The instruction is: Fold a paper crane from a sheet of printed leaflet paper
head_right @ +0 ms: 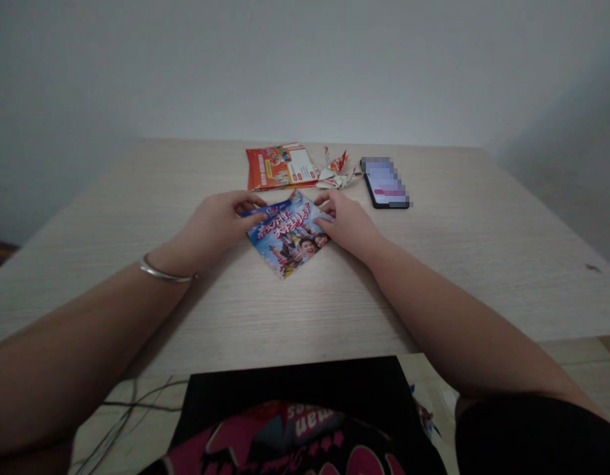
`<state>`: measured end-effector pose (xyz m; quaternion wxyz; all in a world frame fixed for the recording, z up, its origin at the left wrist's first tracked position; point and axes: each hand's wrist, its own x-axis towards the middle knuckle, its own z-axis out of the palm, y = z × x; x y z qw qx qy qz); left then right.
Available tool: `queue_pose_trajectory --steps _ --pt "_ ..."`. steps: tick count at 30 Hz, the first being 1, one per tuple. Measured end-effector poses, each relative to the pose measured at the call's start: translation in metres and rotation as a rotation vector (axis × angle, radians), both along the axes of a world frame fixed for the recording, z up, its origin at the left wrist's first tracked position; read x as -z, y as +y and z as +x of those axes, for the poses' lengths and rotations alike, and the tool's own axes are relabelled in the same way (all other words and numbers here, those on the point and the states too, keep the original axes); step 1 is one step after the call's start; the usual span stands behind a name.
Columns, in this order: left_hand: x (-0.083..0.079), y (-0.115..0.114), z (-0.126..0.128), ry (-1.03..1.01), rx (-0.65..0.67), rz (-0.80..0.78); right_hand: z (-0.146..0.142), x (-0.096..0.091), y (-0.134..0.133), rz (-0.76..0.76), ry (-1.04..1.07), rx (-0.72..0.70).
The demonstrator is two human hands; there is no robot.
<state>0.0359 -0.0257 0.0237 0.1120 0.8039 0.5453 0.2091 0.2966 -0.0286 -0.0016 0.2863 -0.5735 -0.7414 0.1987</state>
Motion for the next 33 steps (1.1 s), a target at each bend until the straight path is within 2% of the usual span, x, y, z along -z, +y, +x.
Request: queue_pose_trajectory --steps 7,12,17,19,22,27,30,33 --pt "0.005 0.012 -0.013 -0.032 0.003 -0.115 0.014 0.014 0.008 -0.034 0.063 0.025" --pt "0.006 0.018 -0.020 -0.044 0.052 -0.107 0.020 0.010 0.013 -0.113 0.041 -0.014" --pt "0.004 0.019 -0.022 -0.037 0.045 -0.166 0.024 0.007 0.014 -0.180 0.109 -0.021" --pt "0.004 0.019 -0.022 -0.028 0.020 -0.181 0.024 0.006 0.013 -0.147 0.105 -0.016" --pt "0.007 0.021 -0.023 -0.010 0.014 -0.150 0.023 0.003 0.012 -0.020 0.001 -0.016" --pt "0.011 0.026 -0.030 0.107 0.126 0.125 0.022 -0.002 0.013 0.199 -0.195 -0.113" --pt "0.011 0.026 -0.032 0.184 0.168 0.203 0.022 -0.001 0.013 0.237 -0.270 -0.160" --pt "0.011 0.022 -0.027 0.233 0.208 0.194 0.020 0.000 0.012 0.260 -0.296 -0.237"
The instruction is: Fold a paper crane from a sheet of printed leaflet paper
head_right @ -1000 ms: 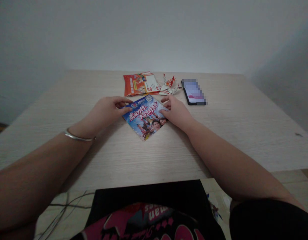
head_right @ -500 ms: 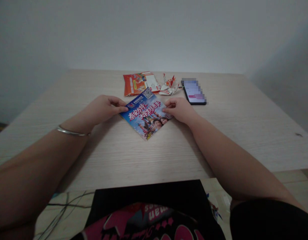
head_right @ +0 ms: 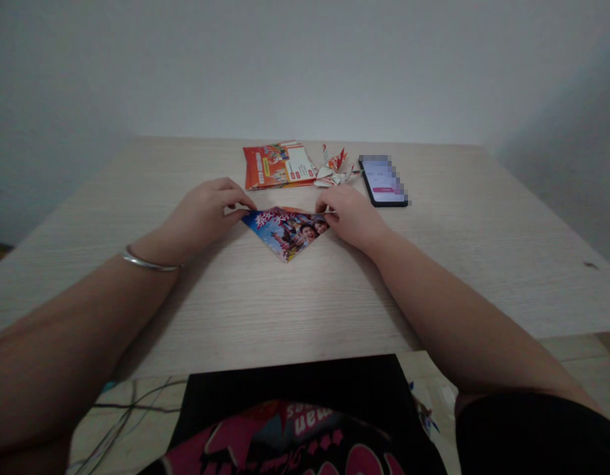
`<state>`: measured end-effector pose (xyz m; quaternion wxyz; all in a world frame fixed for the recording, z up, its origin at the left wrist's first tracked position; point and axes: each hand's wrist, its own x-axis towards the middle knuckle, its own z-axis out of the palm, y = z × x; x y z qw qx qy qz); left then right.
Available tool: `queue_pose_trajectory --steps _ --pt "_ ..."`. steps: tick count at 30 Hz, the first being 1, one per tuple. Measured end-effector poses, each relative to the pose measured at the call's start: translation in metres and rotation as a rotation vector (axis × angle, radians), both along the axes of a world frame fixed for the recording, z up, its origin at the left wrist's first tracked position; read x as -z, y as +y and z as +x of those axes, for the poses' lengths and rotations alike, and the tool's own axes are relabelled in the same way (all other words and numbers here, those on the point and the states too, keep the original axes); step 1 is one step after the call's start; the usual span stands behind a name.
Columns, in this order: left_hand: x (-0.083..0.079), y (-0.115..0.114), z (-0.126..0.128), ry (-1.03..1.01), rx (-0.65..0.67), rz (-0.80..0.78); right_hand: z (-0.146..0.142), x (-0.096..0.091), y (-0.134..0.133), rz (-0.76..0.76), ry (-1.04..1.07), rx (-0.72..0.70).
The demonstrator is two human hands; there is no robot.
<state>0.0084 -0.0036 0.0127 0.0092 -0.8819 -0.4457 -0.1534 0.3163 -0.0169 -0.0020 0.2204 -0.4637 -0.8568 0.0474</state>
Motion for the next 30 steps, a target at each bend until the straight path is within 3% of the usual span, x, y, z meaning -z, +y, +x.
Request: queue_pose_trajectory --steps 4,9,14,20,24,30 --pt "-0.001 -0.004 0.006 0.061 0.106 -0.023 -0.005 0.003 -0.005 0.026 -0.007 -0.153" --pt "-0.003 -0.006 0.003 0.210 0.202 -0.043 -0.003 0.008 -0.005 -0.010 -0.038 -0.236" --pt "-0.006 -0.019 0.014 0.364 0.164 -0.022 -0.001 0.007 -0.003 -0.036 -0.062 -0.292" --pt "0.004 -0.035 0.035 0.249 0.228 -0.143 -0.022 0.009 -0.004 0.021 -0.104 -0.338" --pt "0.015 -0.038 0.033 0.309 0.176 -0.256 -0.029 0.005 -0.009 0.028 -0.212 -0.277" --pt "0.012 -0.040 0.029 0.358 0.031 -0.282 -0.019 -0.012 -0.014 -0.042 -0.349 -0.088"
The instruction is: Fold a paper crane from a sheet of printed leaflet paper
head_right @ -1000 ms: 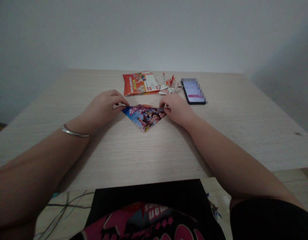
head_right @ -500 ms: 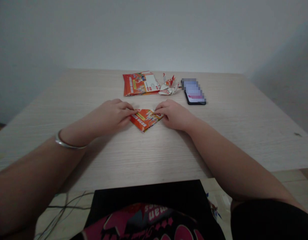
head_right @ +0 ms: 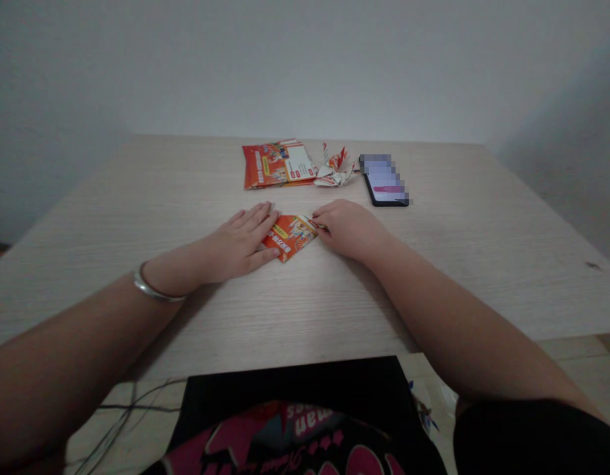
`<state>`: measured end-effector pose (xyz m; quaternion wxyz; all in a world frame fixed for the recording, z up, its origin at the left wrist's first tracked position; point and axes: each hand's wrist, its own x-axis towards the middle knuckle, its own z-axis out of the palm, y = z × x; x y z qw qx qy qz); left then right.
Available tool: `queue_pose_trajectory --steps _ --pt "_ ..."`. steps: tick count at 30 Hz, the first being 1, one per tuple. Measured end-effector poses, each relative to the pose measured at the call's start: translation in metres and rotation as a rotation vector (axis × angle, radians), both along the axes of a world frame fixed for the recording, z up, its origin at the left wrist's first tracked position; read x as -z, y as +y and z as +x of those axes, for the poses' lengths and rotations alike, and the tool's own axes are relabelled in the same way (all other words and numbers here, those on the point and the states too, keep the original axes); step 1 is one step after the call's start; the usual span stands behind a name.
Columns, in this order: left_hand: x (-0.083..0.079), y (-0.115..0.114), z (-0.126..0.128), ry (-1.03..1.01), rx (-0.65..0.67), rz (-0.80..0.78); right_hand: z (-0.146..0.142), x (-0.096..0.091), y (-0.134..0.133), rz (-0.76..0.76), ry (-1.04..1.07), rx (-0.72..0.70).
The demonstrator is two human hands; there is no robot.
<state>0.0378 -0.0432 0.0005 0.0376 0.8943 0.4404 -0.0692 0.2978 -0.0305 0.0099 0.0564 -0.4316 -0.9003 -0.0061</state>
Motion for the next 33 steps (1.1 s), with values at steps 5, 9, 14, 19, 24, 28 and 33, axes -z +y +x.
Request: queue_pose_trajectory --steps 5,9,14,19,24,28,33 --pt "-0.001 0.000 0.004 0.006 -0.124 0.001 0.006 0.001 0.002 0.014 -0.011 0.174" --pt "0.001 -0.003 0.011 -0.022 -0.259 0.028 0.000 0.003 -0.002 0.030 0.057 0.259" --pt "-0.001 -0.006 0.014 -0.005 -0.291 0.018 -0.007 -0.003 -0.009 0.057 -0.006 0.319" --pt "-0.006 -0.003 0.009 0.037 -0.310 -0.018 -0.004 -0.010 -0.014 0.044 -0.095 0.364" --pt "-0.009 0.010 -0.007 0.049 -0.228 -0.068 0.003 -0.009 -0.013 0.016 -0.108 0.360" --pt "-0.007 0.026 -0.021 -0.078 -0.059 -0.158 0.011 -0.004 -0.011 0.002 -0.015 0.265" --pt "-0.003 0.033 -0.027 -0.419 0.033 -0.120 0.013 0.000 -0.011 -0.009 0.122 0.241"
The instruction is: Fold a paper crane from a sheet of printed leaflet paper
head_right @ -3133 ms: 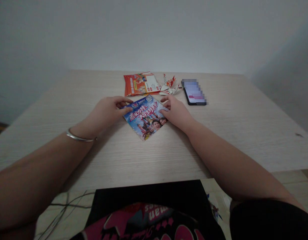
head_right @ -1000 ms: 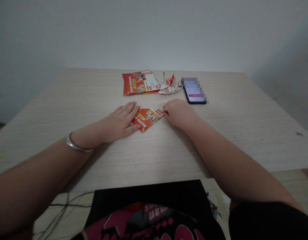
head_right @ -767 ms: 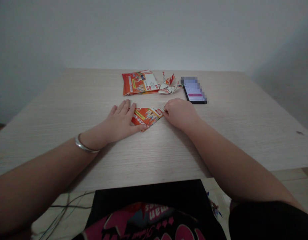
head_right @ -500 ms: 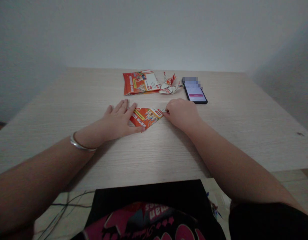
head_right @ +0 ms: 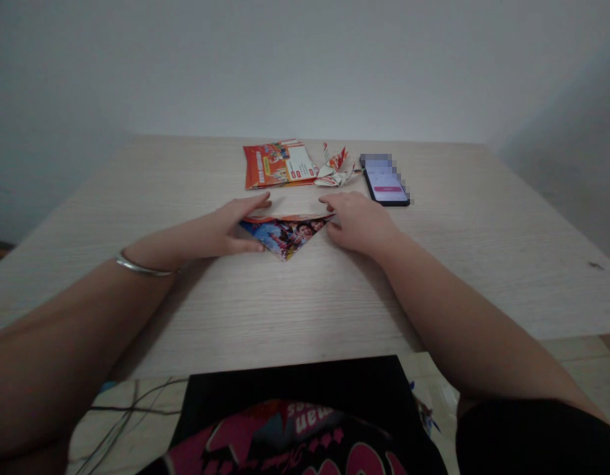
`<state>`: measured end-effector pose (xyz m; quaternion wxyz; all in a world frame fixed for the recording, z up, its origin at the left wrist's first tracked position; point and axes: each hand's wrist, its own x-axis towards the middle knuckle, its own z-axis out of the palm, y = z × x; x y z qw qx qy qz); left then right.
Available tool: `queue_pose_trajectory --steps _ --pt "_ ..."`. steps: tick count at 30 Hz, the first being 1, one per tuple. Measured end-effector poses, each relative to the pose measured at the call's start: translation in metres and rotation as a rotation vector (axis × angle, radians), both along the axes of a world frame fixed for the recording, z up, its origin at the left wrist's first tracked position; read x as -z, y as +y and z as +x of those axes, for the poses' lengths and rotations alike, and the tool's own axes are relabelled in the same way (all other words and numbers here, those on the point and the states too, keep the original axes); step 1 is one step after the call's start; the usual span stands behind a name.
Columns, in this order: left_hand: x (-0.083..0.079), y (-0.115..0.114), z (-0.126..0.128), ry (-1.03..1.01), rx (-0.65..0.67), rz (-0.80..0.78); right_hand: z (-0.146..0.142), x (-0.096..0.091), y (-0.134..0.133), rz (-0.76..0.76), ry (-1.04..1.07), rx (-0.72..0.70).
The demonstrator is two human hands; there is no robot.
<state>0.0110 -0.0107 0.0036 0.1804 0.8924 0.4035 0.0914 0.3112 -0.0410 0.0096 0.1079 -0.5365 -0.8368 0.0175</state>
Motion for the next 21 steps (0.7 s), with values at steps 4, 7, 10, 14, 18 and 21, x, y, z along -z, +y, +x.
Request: queue_pose_trajectory --steps 4,7,10,14,18,21 --pt "-0.004 -0.004 0.005 -0.124 -0.078 0.006 -0.002 0.002 0.003 -0.010 0.085 0.031" --pt "-0.007 -0.005 0.008 -0.065 -0.162 0.093 -0.003 0.004 0.008 -0.028 0.131 0.060" --pt "-0.009 -0.008 0.009 -0.027 -0.257 0.197 -0.002 0.006 0.012 -0.059 0.216 0.118" --pt "-0.017 -0.015 0.009 -0.086 -0.288 0.359 0.001 0.010 0.015 -0.067 0.292 0.174" --pt "-0.021 -0.014 0.007 -0.093 0.023 0.462 0.001 0.013 0.015 -0.082 0.328 0.091" --pt "-0.017 -0.009 0.008 -0.081 0.244 0.406 -0.002 0.012 0.015 -0.085 0.314 0.066"
